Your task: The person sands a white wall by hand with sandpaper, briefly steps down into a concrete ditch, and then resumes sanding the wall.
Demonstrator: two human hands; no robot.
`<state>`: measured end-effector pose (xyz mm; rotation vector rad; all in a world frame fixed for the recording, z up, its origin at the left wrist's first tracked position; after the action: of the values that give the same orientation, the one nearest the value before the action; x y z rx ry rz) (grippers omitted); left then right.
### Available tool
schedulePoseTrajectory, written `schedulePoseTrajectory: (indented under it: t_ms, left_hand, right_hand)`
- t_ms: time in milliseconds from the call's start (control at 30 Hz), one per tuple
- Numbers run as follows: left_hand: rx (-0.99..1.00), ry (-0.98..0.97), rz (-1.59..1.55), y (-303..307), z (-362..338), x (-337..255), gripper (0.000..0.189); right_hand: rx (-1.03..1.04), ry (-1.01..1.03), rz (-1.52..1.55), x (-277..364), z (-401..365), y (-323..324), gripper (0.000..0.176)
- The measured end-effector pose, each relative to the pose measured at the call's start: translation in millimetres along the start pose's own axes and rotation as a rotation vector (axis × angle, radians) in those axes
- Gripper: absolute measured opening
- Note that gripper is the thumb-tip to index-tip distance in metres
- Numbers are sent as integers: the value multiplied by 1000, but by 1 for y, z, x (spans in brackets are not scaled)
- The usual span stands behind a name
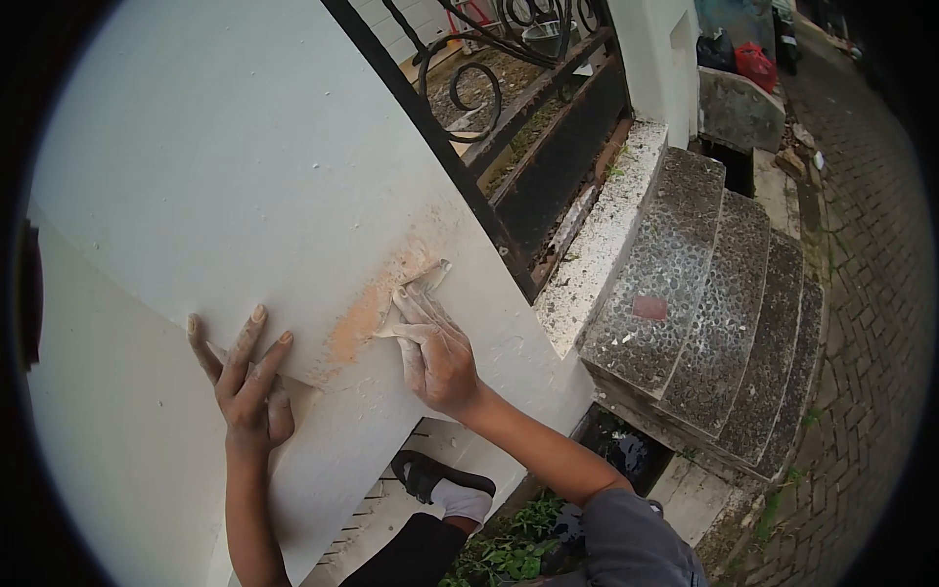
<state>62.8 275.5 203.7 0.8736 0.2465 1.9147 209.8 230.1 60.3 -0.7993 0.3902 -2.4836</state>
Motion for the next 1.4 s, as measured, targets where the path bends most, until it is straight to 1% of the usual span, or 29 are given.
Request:
schedulePoseTrajectory:
  t_ms: [67, 100, 200, 233, 267, 333, 400, 433, 533, 567, 667, 700, 733, 800, 867, 900, 1000, 1033, 1133, 1167, 1200, 1267, 1333, 1400]
  left_hand:
    - [23, -4, -1, 1, -2, 1, 52]
    - [36, -8, -7, -1, -1, 2, 52]
    - [64, 6, -15, -2, -5, 2, 52]
    - [61, 9, -15, -3, -4, 3, 52]
    - [49, 10, -2, -2, -4, 2, 52]
    - [47, 4, 18, -1, -6, 2, 52]
    - [73, 7, 33, 2, -4, 3, 48]
    - [85, 13, 39, 3, -4, 2, 47]
    - [40, -66, 68, 3, 0, -6, 40]
    - [51, -51, 77, 3, -2, -4, 39]
    - [81, -14, 84, 3, -10, 2, 38]
    - [80, -8, 73, 2, -9, 2, 38]
    - [81, 1, 58, 2, -9, 1, 39]
    - [78, 9, 45, 1, -8, 0, 39]
    - [70, 18, 33, 3, -7, -2, 41]
    - [69, 20, 30, 3, -6, -1, 42]
    - [90, 35, 6, 4, -8, -1, 44]
    - [91, 44, -5, 3, -7, -1, 44]
    - [72, 34, -8, 3, -4, -4, 47]
    - [79, 16, -7, 3, -4, -5, 44]
    - [84, -4, -4, 4, -5, -4, 42]
    - [89, -25, -11, 5, -7, -4, 39]
    - [95, -27, -26, 5, -8, -2, 40]
    - [101, -23, -23, 4, -8, -3, 40]
  right_hand:
    - [-70, -24, -47, -20, 36, 2, 7]
    - [-139, -98, -36, -35, 59, 5, 6]
    - [-163, -159, -37, -18, 41, 0, 9]
    - [-127, -137, -21, -7, 16, -1, 9]
    - [-66, -71, -30, 2, 4, -1, 9]
    - [-60, 1, -107, -15, 15, 3, 9]
    - [-140, -182, -70, -45, 54, 6, 9]
    - [-152, -181, -69, -41, 49, 4, 9]
    - [-177, -153, -63, -13, 15, -1, 10]
    - [-109, -110, -81, 0, 0, -2, 10]
    - [-138, -8, -131, -25, 28, 3, 11]
    - [-189, -72, -149, -37, 55, 5, 12]
    - [-190, -440, -30, -48, 73, 9, 6]
    - [-257, -283, -84, -42, 53, 1, 11]
    - [-152, -114, -53, -8, -1, -4, 10]
    - [-76, -36, -61, 3, -12, -4, 9]
    - [-151, -42, -69, -29, 30, 0, 6]
    - [-173, -232, -32, -43, 55, 1, 7]
    - [-238, -138, -71, -19, 47, -3, 8]
    - [-157, -108, -40, -6, 25, -4, 7]
    - [-88, -97, -38, -5, -5, -5, 13]
    - [-86, -60, -54, -14, 4, -2, 13]
    - [-168, -186, -42, -32, 55, 0, 8]
    - [-200, -301, 17, -33, 66, -2, 13]
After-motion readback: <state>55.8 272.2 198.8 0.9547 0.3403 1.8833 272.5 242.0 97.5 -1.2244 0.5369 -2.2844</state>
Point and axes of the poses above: each hand's wrist, its own z-axis towards the middle knuckle, its own y-axis out of the back of the hand, x = y × z, the point moved 6 cm from there along z, towards the middle knuckle, and after that the axes turned 11 degrees about -x, right-handed, at the moved point
